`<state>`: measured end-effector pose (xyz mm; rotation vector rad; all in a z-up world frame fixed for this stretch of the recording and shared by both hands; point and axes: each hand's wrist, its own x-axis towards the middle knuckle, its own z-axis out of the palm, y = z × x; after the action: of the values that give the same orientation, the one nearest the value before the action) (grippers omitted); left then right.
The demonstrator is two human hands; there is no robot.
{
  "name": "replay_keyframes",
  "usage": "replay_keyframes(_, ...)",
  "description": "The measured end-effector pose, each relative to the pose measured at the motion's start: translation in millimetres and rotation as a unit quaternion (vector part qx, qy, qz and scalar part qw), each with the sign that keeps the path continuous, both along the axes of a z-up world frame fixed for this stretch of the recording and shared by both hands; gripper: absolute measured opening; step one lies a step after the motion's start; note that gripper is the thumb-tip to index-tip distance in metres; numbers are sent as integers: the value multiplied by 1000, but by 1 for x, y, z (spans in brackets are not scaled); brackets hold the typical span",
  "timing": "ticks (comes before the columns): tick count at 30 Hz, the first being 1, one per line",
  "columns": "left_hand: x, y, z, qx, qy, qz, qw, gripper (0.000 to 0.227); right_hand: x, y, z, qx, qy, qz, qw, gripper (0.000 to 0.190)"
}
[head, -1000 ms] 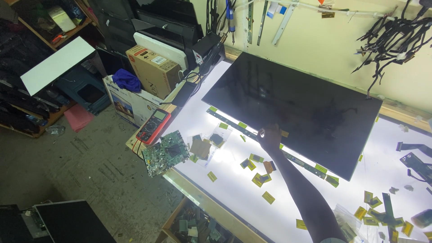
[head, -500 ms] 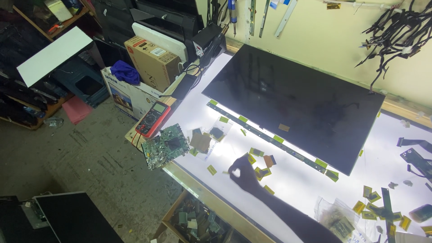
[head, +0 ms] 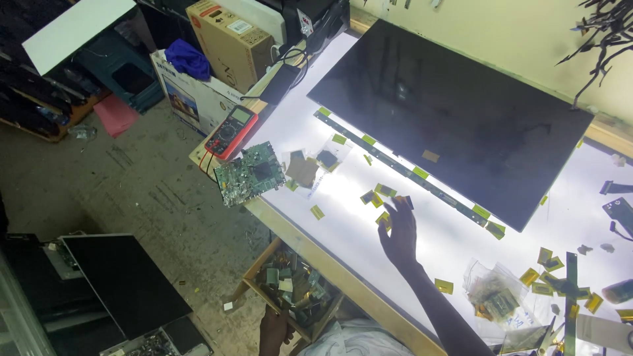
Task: Sorting small flexible electronic components on a light table into a storage box
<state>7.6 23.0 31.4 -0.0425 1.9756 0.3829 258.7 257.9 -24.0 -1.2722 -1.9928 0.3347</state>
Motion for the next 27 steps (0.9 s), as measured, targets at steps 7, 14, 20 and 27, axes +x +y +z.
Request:
replay_keyframes(7, 2, 0, -1, 48, 36, -19, 998, 31, -9, -3, -15, 51, -168, -40, 984, 69)
replay_keyframes(14, 1, 2, -5, 11, 19, -15, 1000, 35, -67, -62, 22, -27, -156, 157, 975, 60)
replay_keyframes(20, 2, 2, -4, 30, 28, -18, 999, 30, -88, -75, 41, -95, -77, 251, 960, 52)
replay_keyframes(27, 1, 4, -15, -11, 39, -7, 999, 39, -92, -36, 29, -76, 40, 256, 963, 51)
